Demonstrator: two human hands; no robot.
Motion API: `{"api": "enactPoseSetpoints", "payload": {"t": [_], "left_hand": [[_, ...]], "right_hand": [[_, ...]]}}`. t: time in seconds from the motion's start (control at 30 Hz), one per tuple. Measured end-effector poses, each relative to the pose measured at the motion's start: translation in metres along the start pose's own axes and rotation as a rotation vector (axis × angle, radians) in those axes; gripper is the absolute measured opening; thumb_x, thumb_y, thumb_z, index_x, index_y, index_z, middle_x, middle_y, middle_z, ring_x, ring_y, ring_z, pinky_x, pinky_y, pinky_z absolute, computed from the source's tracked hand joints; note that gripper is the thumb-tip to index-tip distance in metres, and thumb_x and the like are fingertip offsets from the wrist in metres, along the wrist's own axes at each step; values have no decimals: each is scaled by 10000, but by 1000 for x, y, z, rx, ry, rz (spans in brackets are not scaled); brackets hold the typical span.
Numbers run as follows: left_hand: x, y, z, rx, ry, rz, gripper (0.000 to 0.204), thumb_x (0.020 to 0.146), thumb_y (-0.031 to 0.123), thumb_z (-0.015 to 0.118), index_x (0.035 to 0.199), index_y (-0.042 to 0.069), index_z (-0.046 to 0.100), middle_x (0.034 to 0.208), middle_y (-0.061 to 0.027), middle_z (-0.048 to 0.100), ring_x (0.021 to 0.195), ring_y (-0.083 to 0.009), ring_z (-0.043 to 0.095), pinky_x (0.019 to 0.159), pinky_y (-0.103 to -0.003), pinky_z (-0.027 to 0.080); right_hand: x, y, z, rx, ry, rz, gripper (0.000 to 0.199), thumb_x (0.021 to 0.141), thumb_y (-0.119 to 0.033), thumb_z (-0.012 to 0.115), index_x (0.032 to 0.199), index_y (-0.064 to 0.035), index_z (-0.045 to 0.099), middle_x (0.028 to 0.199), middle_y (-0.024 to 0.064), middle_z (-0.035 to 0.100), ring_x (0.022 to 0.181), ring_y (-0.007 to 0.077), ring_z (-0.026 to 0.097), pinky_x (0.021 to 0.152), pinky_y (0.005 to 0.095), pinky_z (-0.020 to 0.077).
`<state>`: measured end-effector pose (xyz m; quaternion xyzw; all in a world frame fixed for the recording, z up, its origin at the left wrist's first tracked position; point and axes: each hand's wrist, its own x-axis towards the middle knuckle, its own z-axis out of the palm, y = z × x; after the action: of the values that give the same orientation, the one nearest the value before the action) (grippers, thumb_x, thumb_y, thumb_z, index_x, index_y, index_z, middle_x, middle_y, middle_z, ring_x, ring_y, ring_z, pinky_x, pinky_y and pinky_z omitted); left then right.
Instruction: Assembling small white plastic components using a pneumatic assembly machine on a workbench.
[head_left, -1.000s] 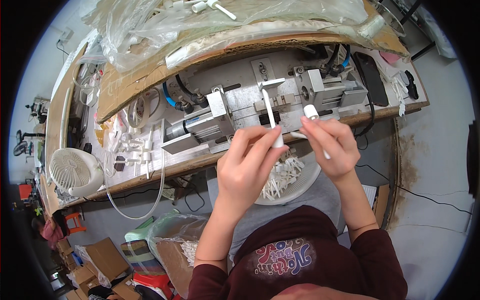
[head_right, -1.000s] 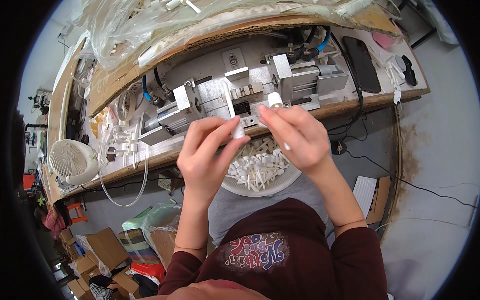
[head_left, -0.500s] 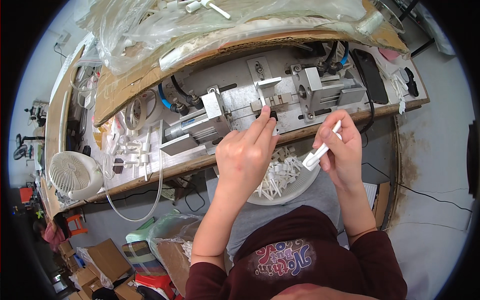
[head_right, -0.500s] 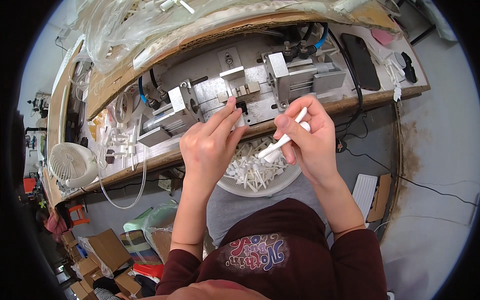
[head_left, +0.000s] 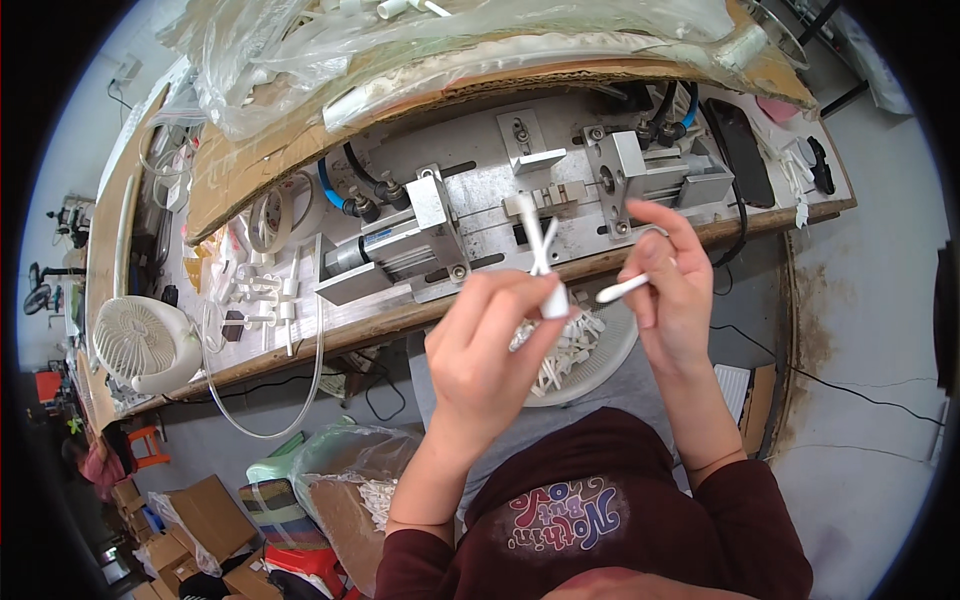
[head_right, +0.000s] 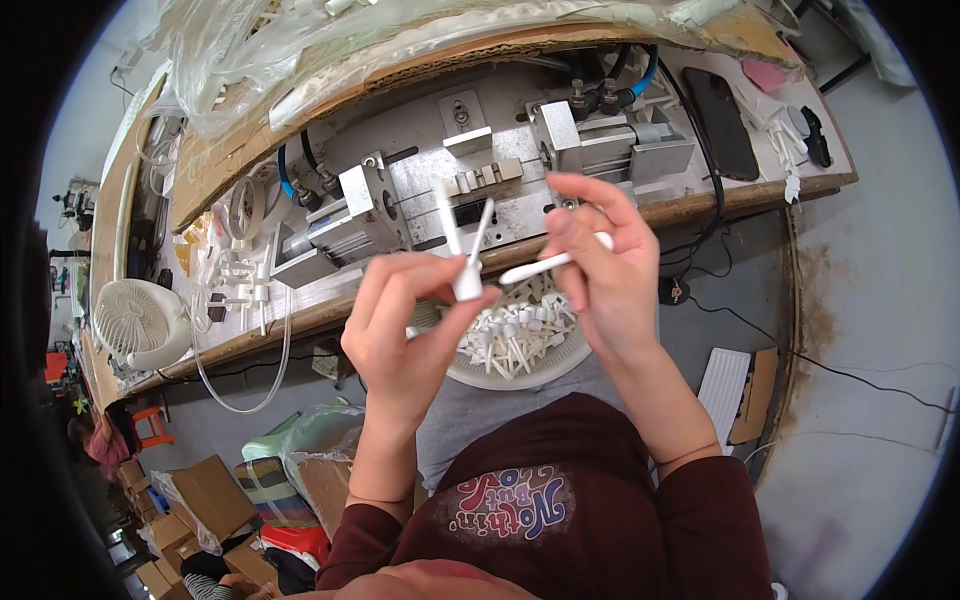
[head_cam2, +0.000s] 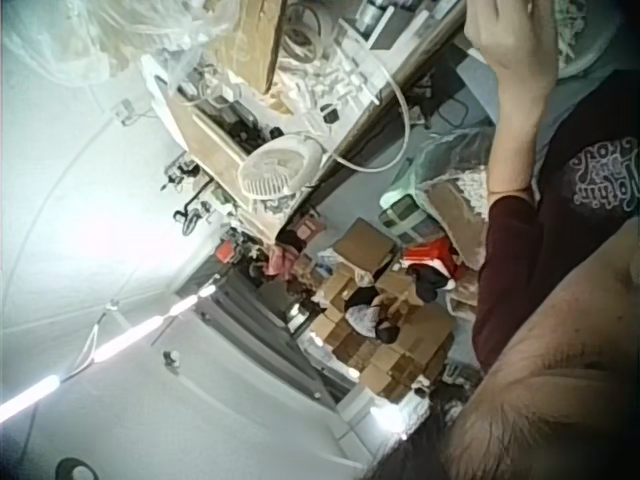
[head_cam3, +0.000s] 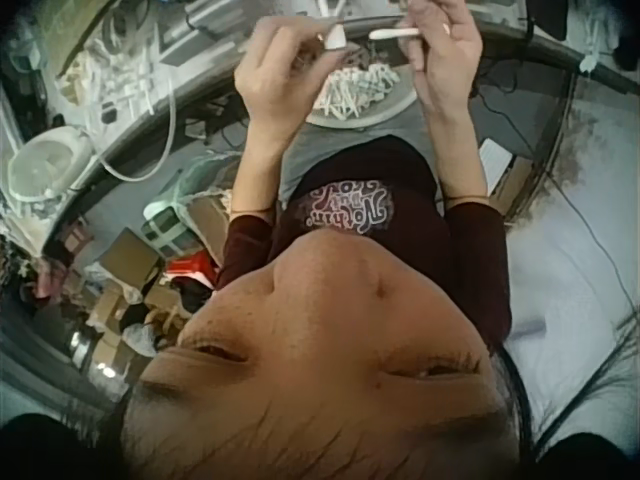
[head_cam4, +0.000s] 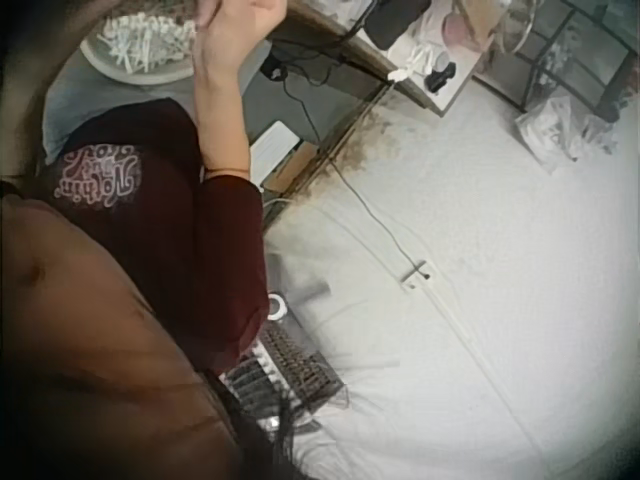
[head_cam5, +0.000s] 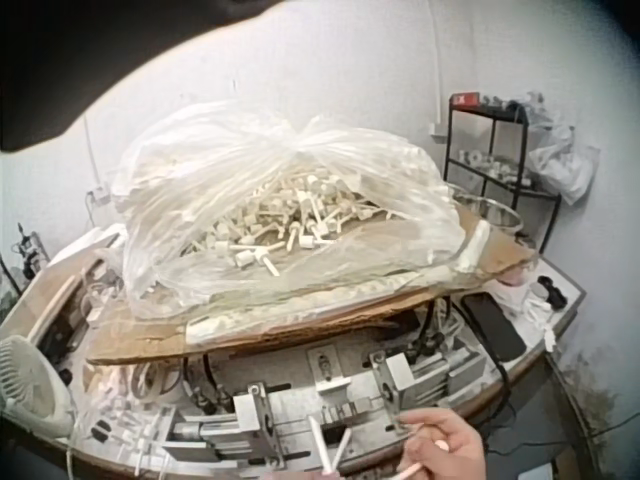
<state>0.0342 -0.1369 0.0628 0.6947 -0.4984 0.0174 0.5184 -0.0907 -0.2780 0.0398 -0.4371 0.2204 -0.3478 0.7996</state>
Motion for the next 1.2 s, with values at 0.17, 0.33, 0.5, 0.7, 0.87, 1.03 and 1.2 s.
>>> {"api": "enactPoseSetpoints", "payload": {"t": [0.17,0.33,0.5,0.7,0.87,1.03,1.2], "left_hand": [[-3,-20,19,140,25,-3,334,698,-45,842,1005,16,727,929,-56,627,767,-166,682,655,-295,572],[-2,-31,29,376,-39,124,267,786,58,786,1046,18,742,1220,-86,708,696,-198,684,643,-283,557],[13,-24,23,525,-98,135,283,737,106,809,1013,63,761,1154,-19,736,606,-185,631,591,-284,514],[15,-25,21,515,-121,125,308,731,136,819,1027,76,759,1135,-7,740,594,-185,622,595,-289,513],[18,-15,15,334,-111,136,409,706,122,840,1096,57,736,1088,-67,736,672,-190,667,633,-294,540],[9,-3,15,49,1,164,424,696,14,833,1105,26,723,1001,-112,717,816,-227,707,713,-310,572],[16,-13,-4,24,147,169,333,726,-27,785,1051,-7,714,983,-109,683,815,-224,697,681,-315,582]], "right_hand": [[-3,6,-6,-2,38,-39,234,1032,-220,599,1107,0,619,691,-16,493,492,33,319,497,210,275],[-7,-6,-6,132,-13,106,295,1042,-242,515,1166,15,592,916,17,596,605,42,391,556,221,318],[-11,-19,-1,105,2,154,458,998,-239,421,1313,84,503,950,47,571,671,77,428,588,228,338],[-15,-22,8,-51,-21,28,472,1045,-97,458,1476,78,379,1284,208,603,1094,250,648,907,332,539],[-16,-12,18,-132,48,-121,491,1049,-86,486,1505,40,357,1334,233,598,1238,302,611,1050,367,496],[-19,5,38,-243,-156,-45,528,1029,-84,549,1503,53,361,1294,200,647,1204,224,625,1040,351,473],[11,-16,61,-743,-299,-415,500,971,-125,639,1434,-6,491,1214,148,693,1061,146,665,862,270,506]]}}
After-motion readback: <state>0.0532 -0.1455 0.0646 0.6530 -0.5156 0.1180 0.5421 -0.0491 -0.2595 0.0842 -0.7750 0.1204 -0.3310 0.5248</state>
